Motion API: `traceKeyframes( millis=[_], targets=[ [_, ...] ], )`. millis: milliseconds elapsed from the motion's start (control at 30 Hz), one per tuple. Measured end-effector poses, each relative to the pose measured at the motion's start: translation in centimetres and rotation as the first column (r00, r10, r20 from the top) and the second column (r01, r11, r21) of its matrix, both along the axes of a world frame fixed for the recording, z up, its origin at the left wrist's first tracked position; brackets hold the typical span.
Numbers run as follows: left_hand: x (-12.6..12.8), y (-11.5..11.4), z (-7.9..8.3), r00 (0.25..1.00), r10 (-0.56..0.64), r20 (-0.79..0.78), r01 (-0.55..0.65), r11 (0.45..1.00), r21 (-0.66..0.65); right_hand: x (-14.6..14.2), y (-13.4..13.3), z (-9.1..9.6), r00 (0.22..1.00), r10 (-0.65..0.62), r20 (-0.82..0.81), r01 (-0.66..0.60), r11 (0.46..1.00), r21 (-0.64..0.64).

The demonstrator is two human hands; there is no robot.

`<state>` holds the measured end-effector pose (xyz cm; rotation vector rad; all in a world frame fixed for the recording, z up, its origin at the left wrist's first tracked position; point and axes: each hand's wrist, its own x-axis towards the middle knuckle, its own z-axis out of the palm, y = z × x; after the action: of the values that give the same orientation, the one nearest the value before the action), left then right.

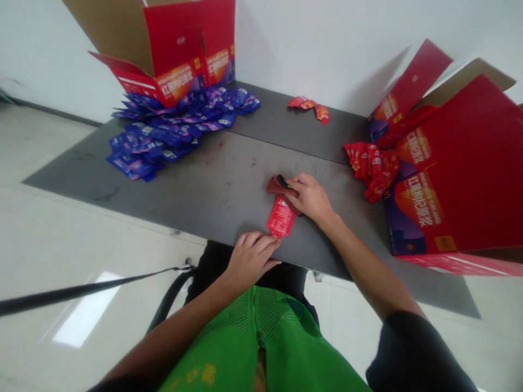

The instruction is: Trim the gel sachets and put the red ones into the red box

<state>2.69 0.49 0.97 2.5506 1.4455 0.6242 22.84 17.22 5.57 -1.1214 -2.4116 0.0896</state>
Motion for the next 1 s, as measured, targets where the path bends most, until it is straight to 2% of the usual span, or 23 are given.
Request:
traceKeyframes(
  millis=[67, 133, 233, 300, 367, 433, 500, 567, 633, 733, 800, 867, 933, 1000],
  targets=[
    [0.0, 0.0, 0.0, 1.0, 0.01, 0.003, -0.01, 1.0, -0.002, -0.1, -0.7, 0.9, 1.0, 0.0, -0.004, 0.0, 1.0, 0.004],
    [0.0, 0.0, 0.0, 1.0, 0.011, -0.003, -0.011, 1.0, -0.009, -0.7, -2.7, 1.3, 0.997, 0.08, 0.011, -0.08, 0.996, -0.028],
    [0.0, 0.0, 0.0, 1.0, 0.009, -0.012, -0.009, 0.999, -0.032, -1.4, -5.0, 0.6, 0.979, 0.201, 0.036, -0.197, 0.977, -0.082],
    [0.0, 0.0, 0.0, 1.0, 0.01, -0.01, -0.011, 0.999, -0.036, -1.3, -4.3, -0.4, 0.982, 0.189, -0.001, -0.188, 0.978, -0.088],
    [0.0, 0.0, 0.1, 1.0, 0.01, -0.001, -0.01, 1.0, -0.028, -0.9, -2.1, -1.0, 0.992, 0.121, -0.026, -0.122, 0.99, -0.071],
    [0.0, 0.0, 0.1, 1.0, 0.015, 0.004, -0.014, 1.0, -0.014, -0.3, 0.0, -0.8, 0.999, 0.044, -0.001, -0.044, 0.999, -0.031],
    [0.0, 0.0, 0.1, 1.0, 0.025, 0.0, -0.025, 1.0, 0.004, 0.0, 0.6, 0.2, 1.0, 0.002, 0.01, -0.002, 1.0, 0.017],
    [0.0, 0.0, 0.0, 0.999, 0.032, -0.007, -0.032, 0.999, 0.025, -0.2, -0.9, 1.2, 1.0, 0.029, -0.006, -0.029, 0.999, 0.033],
    [0.1, 0.0, -0.1, 0.999, 0.032, -0.011, -0.032, 0.998, 0.048, -0.7, -3.6, 1.6, 0.993, 0.12, -0.007, -0.12, 0.993, 0.008],
    [0.0, 0.1, -0.2, 1.0, 0.024, -0.015, -0.023, 0.998, 0.066, -1.4, -6.0, 0.5, 0.968, 0.248, 0.027, -0.247, 0.968, -0.044],
    [0.0, 0.1, -0.2, 1.0, 0.014, -0.01, -0.013, 0.997, 0.072, -1.4, -5.1, -0.6, 0.974, 0.226, 0.011, -0.225, 0.973, -0.043],
    [0.0, 0.1, -0.1, 1.0, 0.01, -0.001, -0.01, 0.997, 0.073, -1.0, -2.5, -1.2, 0.99, 0.143, 0.008, -0.143, 0.989, -0.025],
    [0.1, 0.2, -0.1, 1.0, 0.014, 0.011, -0.015, 0.997, 0.072, -0.5, 0.2, -0.9, 0.997, 0.069, 0.043, -0.069, 0.998, -0.002],
    [0.2, 0.2, 0.0, 0.999, 0.023, 0.024, -0.024, 0.997, 0.074, 0.0, 1.5, 0.1, 0.998, 0.026, 0.061, -0.028, 0.999, 0.03]
  ],
)
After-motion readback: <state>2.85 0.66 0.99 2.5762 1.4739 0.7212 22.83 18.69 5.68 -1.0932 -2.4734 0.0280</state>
